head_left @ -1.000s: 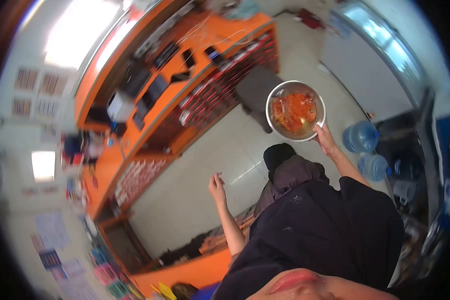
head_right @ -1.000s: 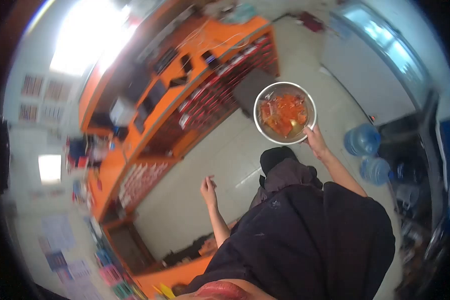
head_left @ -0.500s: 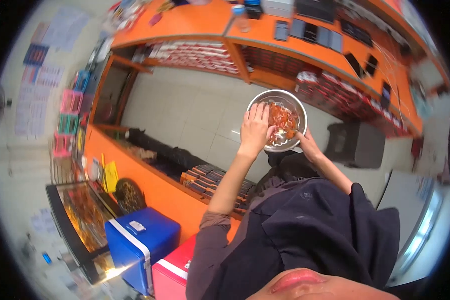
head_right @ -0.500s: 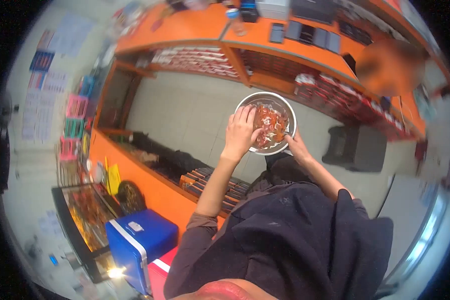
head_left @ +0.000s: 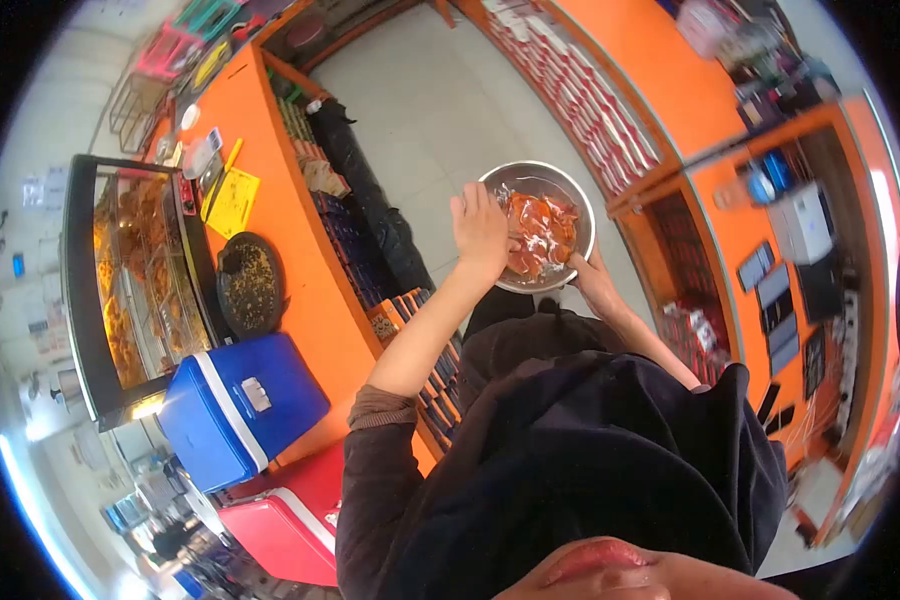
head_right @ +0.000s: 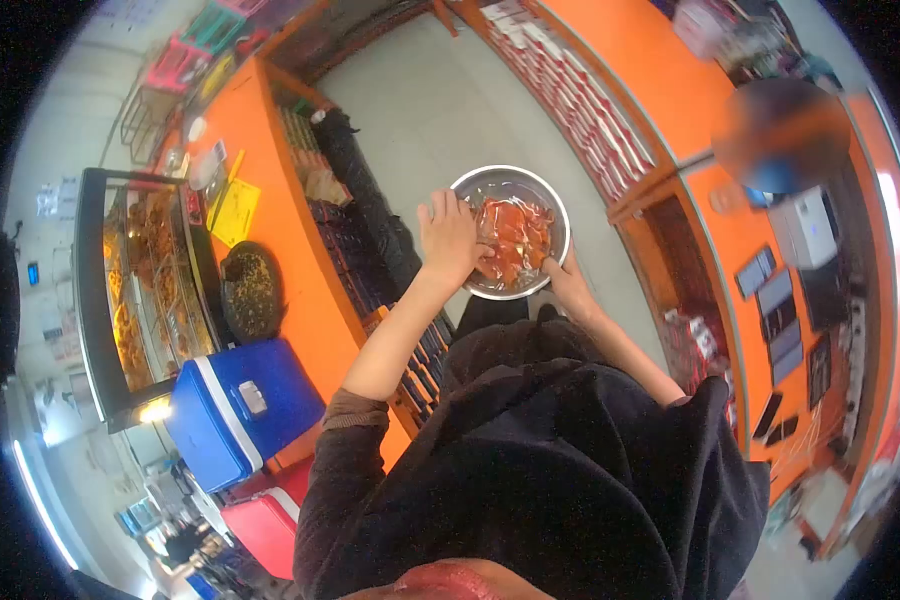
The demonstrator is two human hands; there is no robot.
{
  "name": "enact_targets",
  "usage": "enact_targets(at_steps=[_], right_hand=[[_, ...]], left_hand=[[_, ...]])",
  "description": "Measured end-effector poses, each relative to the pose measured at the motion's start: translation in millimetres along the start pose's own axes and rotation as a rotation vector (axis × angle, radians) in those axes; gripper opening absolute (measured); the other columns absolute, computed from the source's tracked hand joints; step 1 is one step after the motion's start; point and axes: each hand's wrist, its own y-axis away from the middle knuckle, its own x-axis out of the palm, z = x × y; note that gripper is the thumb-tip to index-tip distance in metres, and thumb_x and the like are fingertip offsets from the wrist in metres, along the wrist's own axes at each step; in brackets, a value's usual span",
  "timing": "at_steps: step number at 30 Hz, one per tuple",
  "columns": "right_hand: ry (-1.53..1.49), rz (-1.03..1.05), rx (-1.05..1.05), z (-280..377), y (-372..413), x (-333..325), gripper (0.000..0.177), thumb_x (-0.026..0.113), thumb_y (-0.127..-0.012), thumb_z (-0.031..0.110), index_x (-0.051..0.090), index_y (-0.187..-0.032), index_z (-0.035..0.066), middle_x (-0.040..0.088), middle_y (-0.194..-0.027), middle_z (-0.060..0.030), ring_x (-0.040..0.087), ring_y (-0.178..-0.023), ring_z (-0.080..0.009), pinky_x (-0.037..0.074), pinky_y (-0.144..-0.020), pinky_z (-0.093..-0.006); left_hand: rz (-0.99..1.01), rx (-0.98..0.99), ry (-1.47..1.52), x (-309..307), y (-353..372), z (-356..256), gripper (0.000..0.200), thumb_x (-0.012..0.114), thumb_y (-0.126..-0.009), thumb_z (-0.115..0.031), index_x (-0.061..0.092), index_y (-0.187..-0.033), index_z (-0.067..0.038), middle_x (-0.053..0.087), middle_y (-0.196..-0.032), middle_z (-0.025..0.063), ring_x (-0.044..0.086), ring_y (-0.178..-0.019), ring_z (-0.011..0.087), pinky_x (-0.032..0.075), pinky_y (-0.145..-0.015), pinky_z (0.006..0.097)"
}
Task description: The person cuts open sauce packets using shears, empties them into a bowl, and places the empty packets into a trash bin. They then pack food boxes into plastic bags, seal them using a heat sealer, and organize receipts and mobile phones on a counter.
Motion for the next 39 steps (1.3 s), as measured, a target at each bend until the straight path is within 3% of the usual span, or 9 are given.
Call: enact_targets(at_steps=[6, 8, 10, 21, 24, 26, 29, 35, 39], right_hand=[[0.050, 0.072, 0.013, 58, -155, 52, 0.071, 0.040, -0.085, 0.002, 0.008, -0.147, 0.016, 0.032, -0.139, -0.0120, 0.044, -0.119, -0.0214, 0.048, -0.090, -0.0397], [0.076, 0.081, 0.044, 78, -206, 70, 0.072, 0.040, -0.084, 0.001, 0.008, -0.147, 0.015, 0.032, -0.139, -0.0120, 0.043, -0.120, -0.0210, 0.048, -0.090, -0.0387], [0.158, 0.071, -0.195, 82, -259, 84, 0.074, 0.040, -0.084, -0.001, 0.006, -0.148, 0.014, 0.033, -0.138, -0.0120, 0.043, -0.120, -0.0206, 0.048, -0.089, -0.0370], [0.162, 0.112, -0.138, 207, -525, 192, 0.068, 0.038, -0.087, 0.001, 0.008, -0.147, 0.012, 0.042, -0.127, -0.0114, 0.048, -0.103, -0.0149, 0.049, -0.070, -0.0247], [0.141, 0.146, 0.001, 251, -598, 227, 0.067, 0.039, -0.086, 0.002, 0.010, -0.146, 0.009, 0.038, -0.132, -0.0126, 0.044, -0.113, -0.0186, 0.044, -0.089, -0.0288], [0.172, 0.176, -0.141, 262, -662, 242, 0.066, 0.039, -0.085, 0.000, 0.014, -0.145, 0.006, 0.033, -0.137, -0.0138, 0.035, -0.124, -0.0215, 0.029, -0.104, -0.0322], [0.157, 0.244, -0.044, 313, -725, 285, 0.064, 0.038, -0.084, -0.001, 0.015, -0.144, 0.003, 0.030, -0.139, -0.0144, 0.027, -0.131, -0.0226, 0.020, -0.109, -0.0337], [0.203, 0.280, 0.011, 380, -850, 377, 0.065, 0.039, -0.084, -0.001, 0.015, -0.145, 0.004, 0.033, -0.138, -0.0135, 0.032, -0.128, -0.0222, 0.026, -0.106, -0.0322], [0.279, 0.337, -0.082, 398, -940, 430, 0.068, 0.039, -0.084, -0.001, 0.012, -0.146, 0.006, 0.031, -0.140, -0.0136, 0.031, -0.130, -0.0221, 0.026, -0.106, -0.0324]], left_hand=[[-0.090, -0.226, 0.104, 20, -118, 101, 0.055, 0.079, -0.062, -0.032, 0.059, -0.101, 0.000, 0.048, -0.106, 0.0099, 0.040, -0.108, 0.0274, 0.033, -0.084, 0.0427], [-0.118, -0.231, 0.357, 8, -157, 135, 0.028, 0.068, -0.070, -0.015, 0.059, -0.094, -0.003, 0.051, -0.104, 0.0143, 0.045, -0.106, 0.0271, 0.034, -0.082, 0.0419], [-0.110, -0.242, 0.434, 8, -200, 167, 0.025, 0.067, -0.071, -0.012, 0.058, -0.092, -0.003, 0.053, -0.098, 0.0161, 0.049, -0.099, 0.0296, 0.037, -0.078, 0.0429], [-0.278, -0.490, 1.145, 29, -436, 326, 0.024, 0.059, -0.082, -0.006, 0.048, -0.102, 0.001, 0.058, -0.090, 0.0209, 0.057, -0.077, 0.0375, 0.046, -0.070, 0.0443], [-0.398, -0.521, 1.331, 15, -504, 373, 0.043, 0.064, -0.080, -0.007, 0.046, -0.119, -0.001, 0.058, -0.092, 0.0184, 0.055, -0.088, 0.0350, 0.045, -0.080, 0.0414], [-0.371, -0.182, 1.293, 9, -545, 403, 0.062, 0.069, -0.077, -0.009, 0.041, -0.132, -0.007, 0.059, -0.102, 0.0200, 0.058, -0.088, 0.0323, 0.046, -0.085, 0.0376], [-0.355, -0.360, 0.971, -8, -595, 437, 0.071, 0.075, -0.071, -0.011, 0.042, -0.134, -0.014, 0.052, -0.113, 0.0230, 0.053, -0.098, 0.0337, 0.043, -0.091, 0.0383], [-0.383, -0.578, 1.046, 3, -709, 548, 0.040, 0.076, -0.073, -0.021, 0.063, -0.109, -0.009, 0.054, -0.107, 0.0212, 0.055, -0.094, 0.0336, 0.044, -0.084, 0.0386], [-0.513, -0.675, 1.064, 15, -785, 631, 0.024, 0.071, -0.078, -0.024, 0.063, -0.090, -0.004, 0.057, -0.081, 0.0186, 0.057, -0.078, 0.0359, 0.045, -0.072, 0.0414]])
